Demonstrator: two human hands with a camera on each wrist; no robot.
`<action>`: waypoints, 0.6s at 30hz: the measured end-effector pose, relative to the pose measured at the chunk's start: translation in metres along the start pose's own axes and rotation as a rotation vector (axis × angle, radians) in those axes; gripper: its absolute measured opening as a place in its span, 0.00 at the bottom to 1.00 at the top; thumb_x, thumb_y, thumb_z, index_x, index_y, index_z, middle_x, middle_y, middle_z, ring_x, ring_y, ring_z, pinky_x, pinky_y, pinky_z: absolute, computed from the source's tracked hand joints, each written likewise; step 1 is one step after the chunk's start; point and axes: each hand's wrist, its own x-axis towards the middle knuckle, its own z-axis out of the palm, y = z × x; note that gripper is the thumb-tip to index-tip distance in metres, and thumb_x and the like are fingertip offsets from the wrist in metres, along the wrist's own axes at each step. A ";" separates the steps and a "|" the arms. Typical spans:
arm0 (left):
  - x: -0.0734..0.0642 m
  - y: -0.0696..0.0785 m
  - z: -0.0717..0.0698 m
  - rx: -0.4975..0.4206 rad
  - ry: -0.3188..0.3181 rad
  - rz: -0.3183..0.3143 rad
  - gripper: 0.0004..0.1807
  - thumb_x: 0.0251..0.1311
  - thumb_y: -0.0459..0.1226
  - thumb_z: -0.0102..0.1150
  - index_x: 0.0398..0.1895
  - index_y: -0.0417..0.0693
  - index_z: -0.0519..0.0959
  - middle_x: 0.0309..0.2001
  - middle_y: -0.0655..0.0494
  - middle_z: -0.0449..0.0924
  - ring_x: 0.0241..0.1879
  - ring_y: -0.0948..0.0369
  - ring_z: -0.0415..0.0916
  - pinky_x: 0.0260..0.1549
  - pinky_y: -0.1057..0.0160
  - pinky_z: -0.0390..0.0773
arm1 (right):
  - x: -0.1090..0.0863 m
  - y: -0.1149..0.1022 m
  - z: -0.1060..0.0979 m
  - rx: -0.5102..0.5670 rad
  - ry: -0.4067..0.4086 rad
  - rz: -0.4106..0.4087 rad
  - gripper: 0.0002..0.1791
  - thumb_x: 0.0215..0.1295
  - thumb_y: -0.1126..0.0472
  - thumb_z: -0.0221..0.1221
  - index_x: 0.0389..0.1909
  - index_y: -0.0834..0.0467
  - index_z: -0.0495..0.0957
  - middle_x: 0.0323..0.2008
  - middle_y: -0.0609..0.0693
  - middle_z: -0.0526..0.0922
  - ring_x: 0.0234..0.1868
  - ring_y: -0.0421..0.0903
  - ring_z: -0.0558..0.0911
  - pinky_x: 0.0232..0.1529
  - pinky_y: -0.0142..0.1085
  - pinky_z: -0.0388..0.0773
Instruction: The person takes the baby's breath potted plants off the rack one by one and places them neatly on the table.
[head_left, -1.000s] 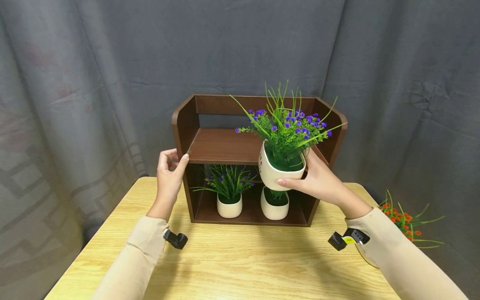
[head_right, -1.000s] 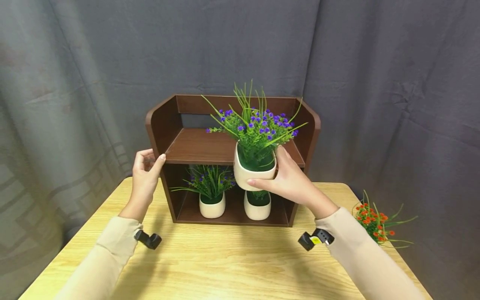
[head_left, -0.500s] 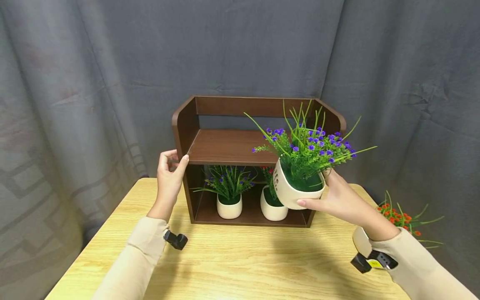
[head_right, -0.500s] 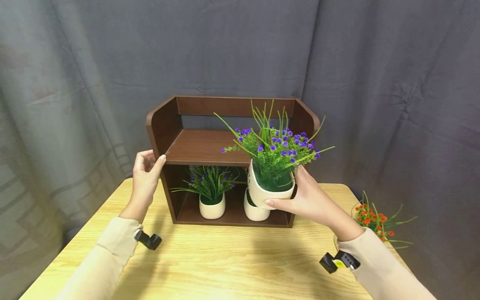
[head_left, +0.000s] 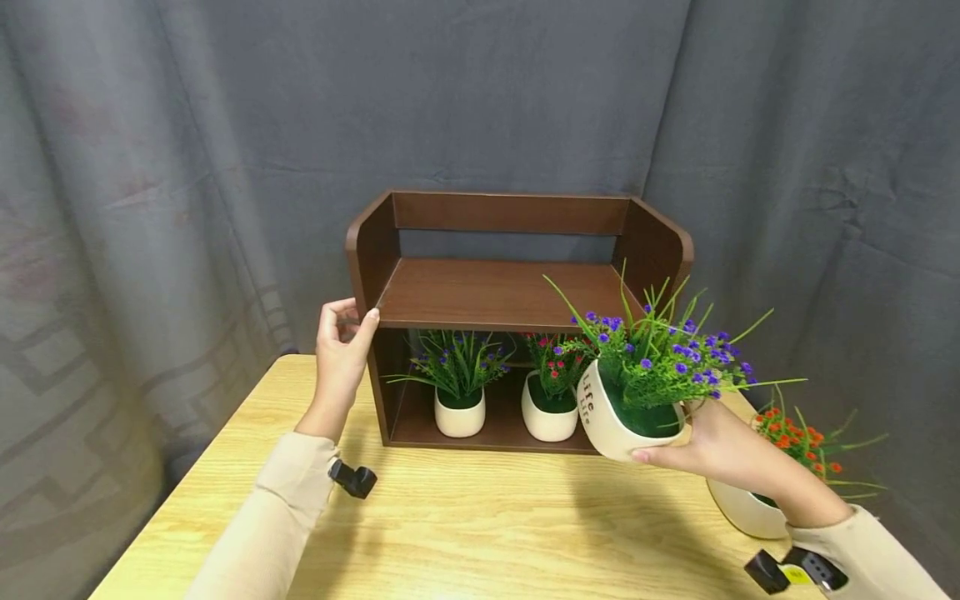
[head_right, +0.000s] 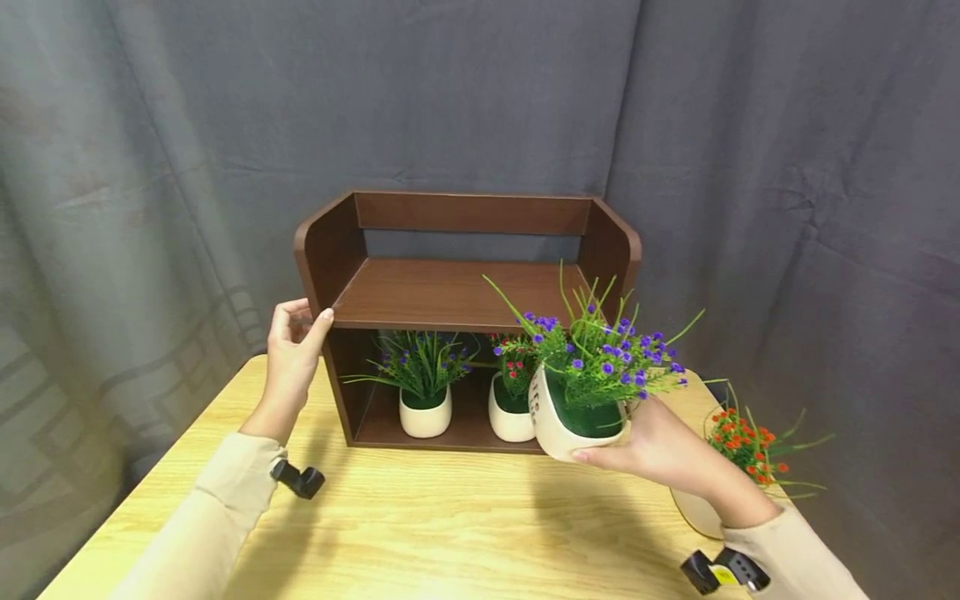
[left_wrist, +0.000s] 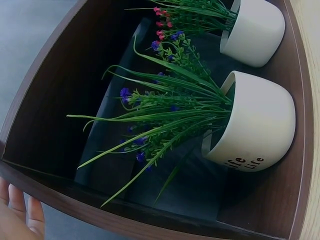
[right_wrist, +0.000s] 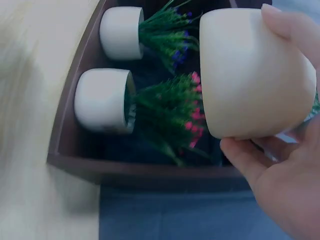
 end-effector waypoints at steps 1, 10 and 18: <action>0.000 -0.001 0.001 0.001 -0.002 -0.001 0.18 0.65 0.37 0.65 0.53 0.42 0.73 0.41 0.61 0.71 0.38 0.62 0.68 0.35 0.66 0.68 | -0.004 0.004 0.000 -0.006 0.005 0.003 0.54 0.47 0.45 0.78 0.70 0.64 0.63 0.60 0.60 0.76 0.57 0.53 0.75 0.51 0.24 0.66; 0.000 -0.002 0.001 -0.005 -0.002 -0.011 0.17 0.65 0.39 0.65 0.52 0.43 0.73 0.41 0.60 0.71 0.39 0.62 0.68 0.35 0.66 0.68 | -0.032 0.035 0.010 -0.088 -0.009 0.057 0.44 0.45 0.46 0.78 0.57 0.68 0.73 0.38 0.50 0.81 0.34 0.37 0.75 0.37 0.31 0.73; 0.000 -0.001 0.001 0.005 -0.010 -0.004 0.18 0.66 0.38 0.64 0.54 0.41 0.72 0.42 0.59 0.70 0.39 0.63 0.68 0.36 0.68 0.69 | -0.050 0.056 0.027 -0.113 -0.075 0.067 0.46 0.49 0.45 0.76 0.60 0.71 0.68 0.39 0.50 0.76 0.30 0.35 0.70 0.33 0.34 0.74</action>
